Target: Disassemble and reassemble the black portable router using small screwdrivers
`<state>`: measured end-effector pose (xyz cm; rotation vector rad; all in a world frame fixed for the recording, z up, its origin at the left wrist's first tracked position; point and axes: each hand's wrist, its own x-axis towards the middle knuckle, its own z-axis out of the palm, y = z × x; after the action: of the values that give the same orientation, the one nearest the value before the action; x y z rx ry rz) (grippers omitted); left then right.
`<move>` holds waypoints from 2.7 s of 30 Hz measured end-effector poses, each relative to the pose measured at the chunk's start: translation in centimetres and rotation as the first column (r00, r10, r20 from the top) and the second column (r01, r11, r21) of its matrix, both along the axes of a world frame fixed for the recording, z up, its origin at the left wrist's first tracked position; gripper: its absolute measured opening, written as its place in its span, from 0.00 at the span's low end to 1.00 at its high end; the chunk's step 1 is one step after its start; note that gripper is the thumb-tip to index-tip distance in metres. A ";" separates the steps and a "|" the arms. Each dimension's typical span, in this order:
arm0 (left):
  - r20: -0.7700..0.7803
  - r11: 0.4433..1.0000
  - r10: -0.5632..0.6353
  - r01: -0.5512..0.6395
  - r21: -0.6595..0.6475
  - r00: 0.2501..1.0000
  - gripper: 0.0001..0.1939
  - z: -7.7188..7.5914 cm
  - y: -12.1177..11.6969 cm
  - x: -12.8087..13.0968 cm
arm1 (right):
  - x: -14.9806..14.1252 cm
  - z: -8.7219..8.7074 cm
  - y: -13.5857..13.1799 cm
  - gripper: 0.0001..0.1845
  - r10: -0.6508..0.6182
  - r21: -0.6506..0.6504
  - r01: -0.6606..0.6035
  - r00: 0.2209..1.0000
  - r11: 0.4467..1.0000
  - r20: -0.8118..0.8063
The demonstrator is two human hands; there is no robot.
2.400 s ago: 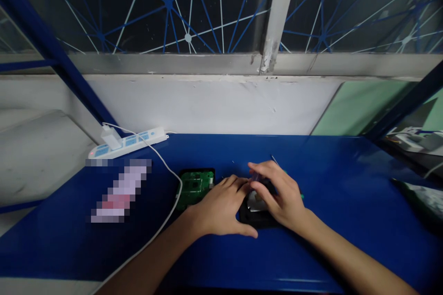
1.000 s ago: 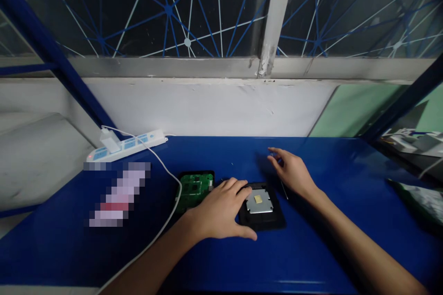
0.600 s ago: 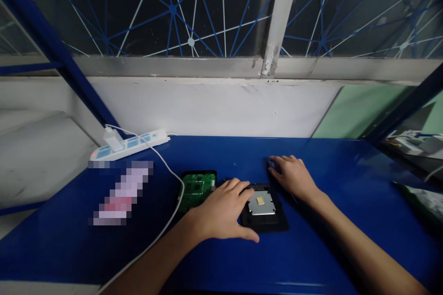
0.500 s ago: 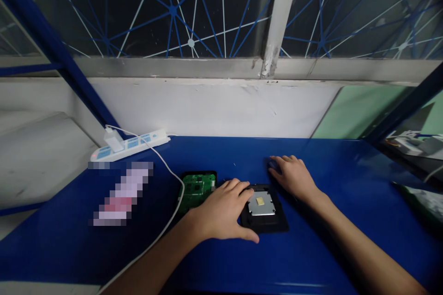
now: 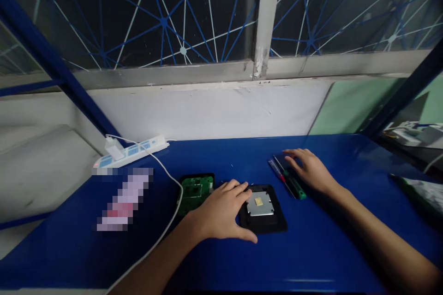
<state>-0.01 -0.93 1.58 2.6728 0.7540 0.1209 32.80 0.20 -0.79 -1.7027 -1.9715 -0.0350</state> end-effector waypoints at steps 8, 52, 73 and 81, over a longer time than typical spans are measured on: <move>0.070 0.999 -0.027 0.025 0.025 0.997 0.43 0.3 -1.6 2.7 | -0.5 0.2 -0.3 0.19 0.030 0.012 -0.028 0.991 1.000 -0.133; -0.347 0.906 0.366 -0.416 -0.080 0.863 0.60 4.9 -1.2 -9.3 | -1.0 0.6 -0.8 0.17 0.051 0.040 -0.046 0.989 0.998 -0.139; -0.111 0.991 0.122 -0.128 -0.046 0.986 0.65 1.7 -0.2 0.7 | -1.9 0.7 -1.3 0.18 0.092 -0.024 -0.096 0.988 0.995 -0.125; 0.005 0.994 0.105 -0.105 -0.038 0.994 0.63 0.4 0.1 0.2 | -3.4 1.9 -2.5 0.17 0.177 0.033 -0.175 0.983 0.984 -0.057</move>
<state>0.22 -0.86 1.93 2.5959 0.8860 0.1417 29.37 -2.30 1.13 -1.4887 -2.0590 0.0511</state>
